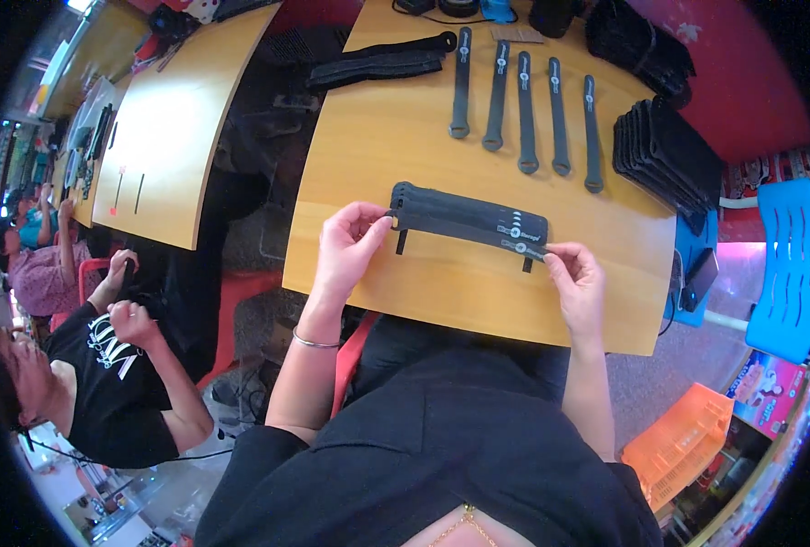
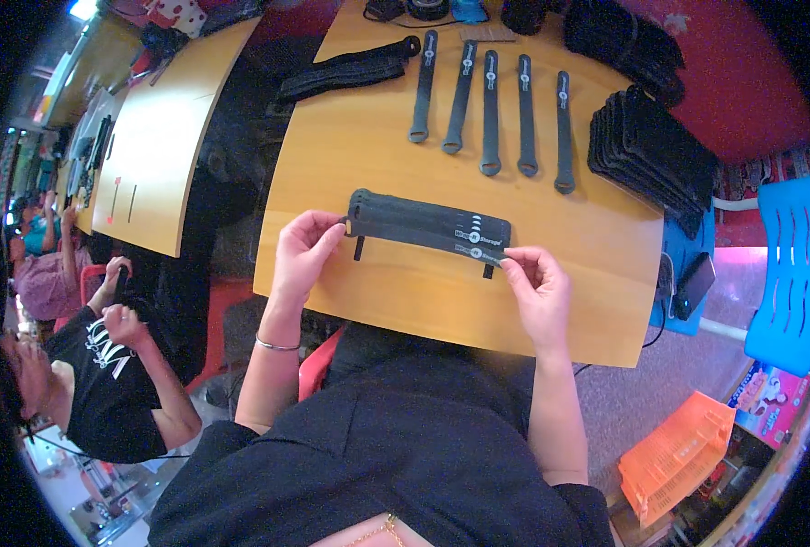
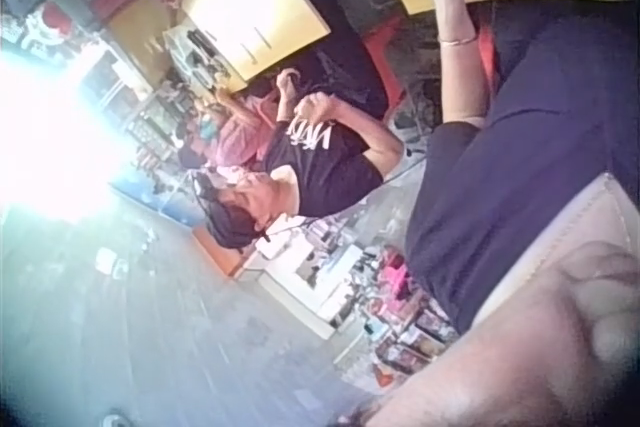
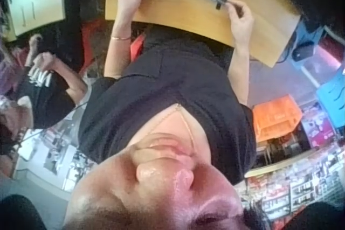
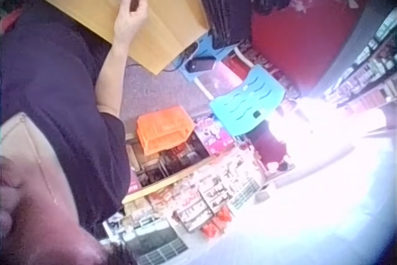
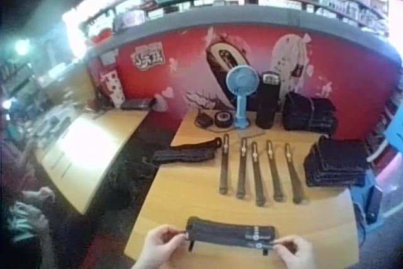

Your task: The recorder is assembling textile straps by manually inserting thin internal strips into wider strap sleeves on a workbench.

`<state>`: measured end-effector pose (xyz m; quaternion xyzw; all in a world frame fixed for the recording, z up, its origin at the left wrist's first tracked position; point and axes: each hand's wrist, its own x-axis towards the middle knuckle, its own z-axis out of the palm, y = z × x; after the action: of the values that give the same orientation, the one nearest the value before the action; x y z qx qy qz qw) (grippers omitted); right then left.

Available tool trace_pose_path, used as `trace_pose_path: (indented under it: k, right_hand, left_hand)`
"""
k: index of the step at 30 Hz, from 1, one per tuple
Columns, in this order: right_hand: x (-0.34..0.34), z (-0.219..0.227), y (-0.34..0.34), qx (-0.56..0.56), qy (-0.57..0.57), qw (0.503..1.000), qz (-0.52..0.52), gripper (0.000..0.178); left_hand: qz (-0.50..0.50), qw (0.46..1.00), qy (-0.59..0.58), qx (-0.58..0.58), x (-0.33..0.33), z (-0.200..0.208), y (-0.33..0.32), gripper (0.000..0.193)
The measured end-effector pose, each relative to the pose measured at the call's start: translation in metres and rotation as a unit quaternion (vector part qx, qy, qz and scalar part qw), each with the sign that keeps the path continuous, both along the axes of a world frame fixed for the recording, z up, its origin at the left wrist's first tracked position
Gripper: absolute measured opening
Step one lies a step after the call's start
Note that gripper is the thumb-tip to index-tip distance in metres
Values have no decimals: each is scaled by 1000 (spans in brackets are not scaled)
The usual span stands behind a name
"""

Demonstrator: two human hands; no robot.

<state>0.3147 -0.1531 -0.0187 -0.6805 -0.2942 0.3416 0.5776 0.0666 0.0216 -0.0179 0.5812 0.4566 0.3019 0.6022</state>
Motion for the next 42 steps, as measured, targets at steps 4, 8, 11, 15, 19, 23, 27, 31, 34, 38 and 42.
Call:
trace_pose_path:
  k: [4,8,11,15,19,23,27,31,34,38,42]
  right_hand:
    - [-1,3,3,3,1,1000,-12,8]
    - [-1,4,4,8,7,1000,-22,7]
    - [-3,3,6,17,9,999,-29,8]
    - [-3,-3,6,28,20,999,-39,11]
    - [-5,-6,8,21,3,999,-45,13]
    - [-4,-11,9,33,-2,998,-48,14]
    - [-5,-11,9,27,-20,998,-49,14]
    - [-6,-10,9,27,-25,998,-53,13]
    - [-5,-9,9,23,-31,998,-56,13]
    - [-6,-11,10,24,-31,997,-66,12]
    - [-4,-13,10,34,-26,997,-65,12]
  left_hand:
    - [5,1000,21,8,1,-1,2,9]
    - [12,999,41,29,4,-8,3,7]
    - [43,994,54,85,6,-12,4,8]
    - [43,991,63,108,10,-14,5,8]
    - [56,987,71,135,11,-16,6,8]
    - [60,988,50,134,11,-20,6,8]
    - [52,986,71,141,9,-27,6,9]
    - [53,984,69,157,9,-27,6,11]
    - [54,984,60,158,11,-26,5,11]
    - [53,983,77,160,9,-30,6,10]
    - [55,980,89,167,12,-27,5,8]
